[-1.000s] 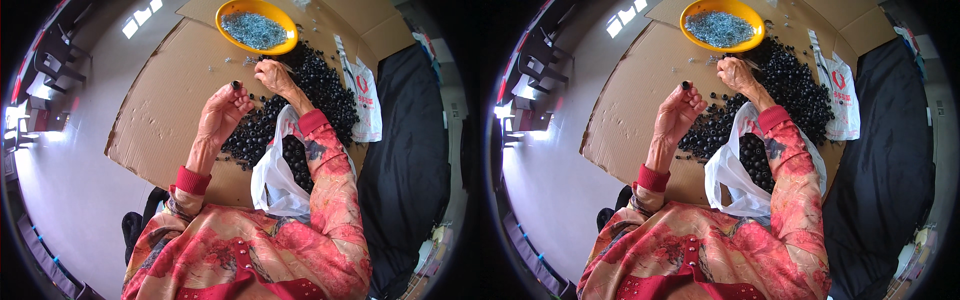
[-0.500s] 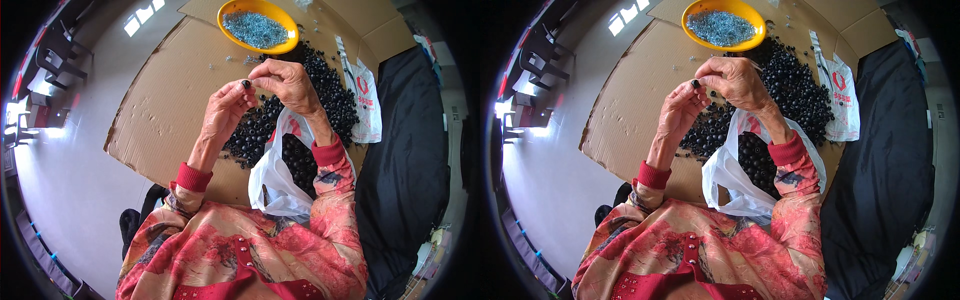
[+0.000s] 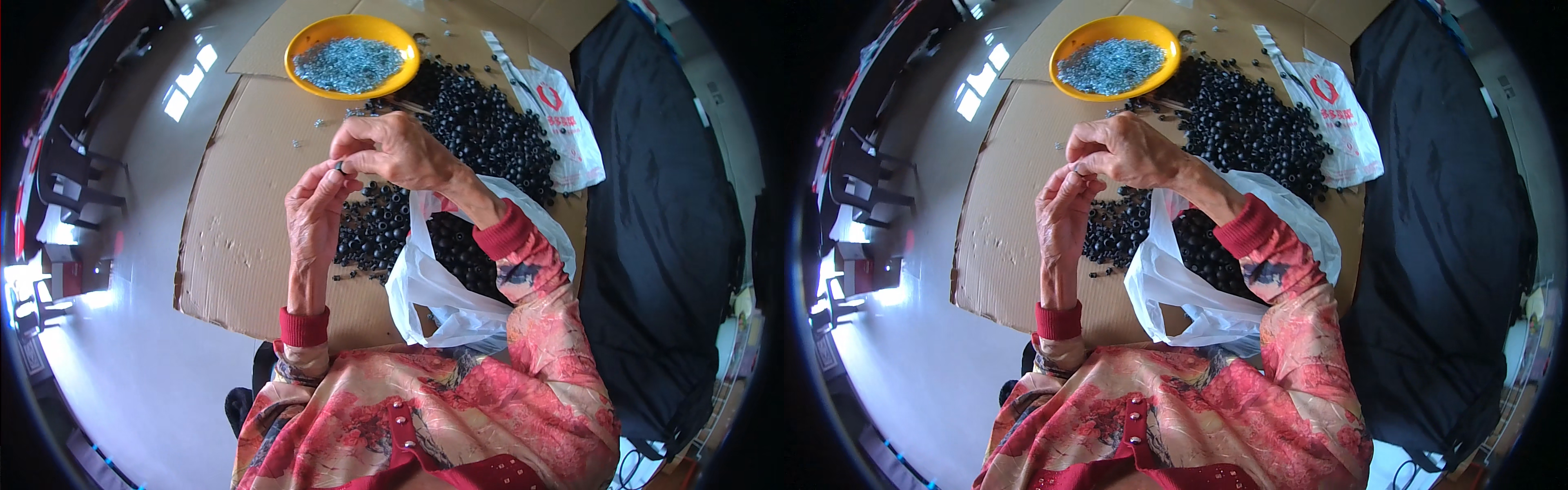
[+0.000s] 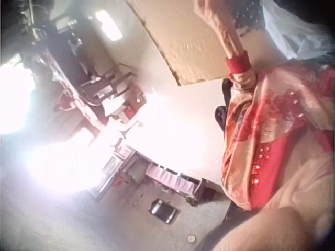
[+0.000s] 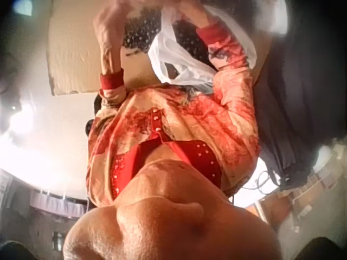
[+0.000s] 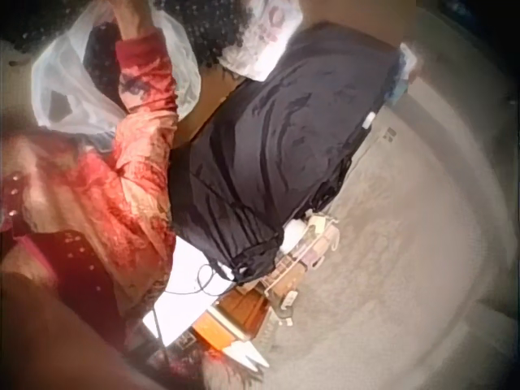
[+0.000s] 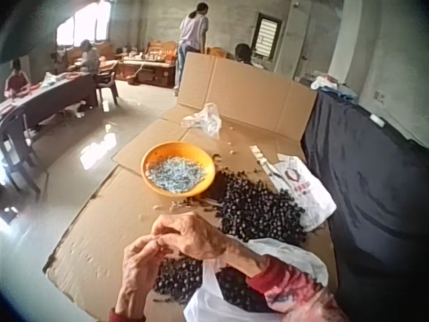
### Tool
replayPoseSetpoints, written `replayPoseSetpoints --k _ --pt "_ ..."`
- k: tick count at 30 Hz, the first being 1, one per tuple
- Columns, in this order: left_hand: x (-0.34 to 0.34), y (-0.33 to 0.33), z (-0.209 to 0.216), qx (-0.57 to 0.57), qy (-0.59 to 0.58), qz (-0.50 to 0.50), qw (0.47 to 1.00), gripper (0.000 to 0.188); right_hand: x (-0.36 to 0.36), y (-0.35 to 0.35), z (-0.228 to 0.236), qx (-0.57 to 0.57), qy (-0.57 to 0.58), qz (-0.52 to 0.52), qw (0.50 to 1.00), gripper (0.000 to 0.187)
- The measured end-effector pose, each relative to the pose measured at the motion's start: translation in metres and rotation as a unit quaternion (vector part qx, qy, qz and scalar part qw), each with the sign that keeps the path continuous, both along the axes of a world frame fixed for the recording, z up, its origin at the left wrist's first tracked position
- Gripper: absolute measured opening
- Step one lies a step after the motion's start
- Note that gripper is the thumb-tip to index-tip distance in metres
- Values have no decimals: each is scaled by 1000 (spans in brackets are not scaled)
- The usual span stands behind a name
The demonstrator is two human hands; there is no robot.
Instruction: The person is assembling small black plastic fasteners or grommets by hand.
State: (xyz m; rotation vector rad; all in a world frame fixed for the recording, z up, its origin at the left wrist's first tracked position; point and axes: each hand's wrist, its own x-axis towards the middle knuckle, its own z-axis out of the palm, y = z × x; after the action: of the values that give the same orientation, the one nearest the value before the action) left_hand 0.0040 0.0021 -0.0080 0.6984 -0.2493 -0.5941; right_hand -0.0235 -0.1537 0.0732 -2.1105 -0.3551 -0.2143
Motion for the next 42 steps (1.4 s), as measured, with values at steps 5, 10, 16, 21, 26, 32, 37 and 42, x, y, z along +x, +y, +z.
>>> replayPoseSetpoints --k 5,10,16,21,26,32,37,42 --pt "3 0 -5 -30 9 -16 999 20 4 -3 -7 37 43 -10 998 12" --pt "6 -2 -4 -49 31 -18 998 20 11 -17 -4 69 76 2 995 9" --pt "12 9 -8 -91 66 -7 994 21 9 -90 -11 -81 42 -146 985 10" --pt "7 4 -7 -65 96 2 993 20 6 -102 -66 -218 114 -125 961 11" --pt "6 0 -6 -56 95 -8 994 21 12 -92 -97 -334 103 -85 933 10" --pt "6 2 -2 -60 114 -7 992 22 18 -81 -83 -210 163 -100 959 11" --pt "-4 -2 14 -103 132 -36 985 23 1 -48 -25 270 160 -68 947 18" --pt "-15 0 35 -131 124 -70 981 25 -4 -21 -8 401 136 3 906 16"
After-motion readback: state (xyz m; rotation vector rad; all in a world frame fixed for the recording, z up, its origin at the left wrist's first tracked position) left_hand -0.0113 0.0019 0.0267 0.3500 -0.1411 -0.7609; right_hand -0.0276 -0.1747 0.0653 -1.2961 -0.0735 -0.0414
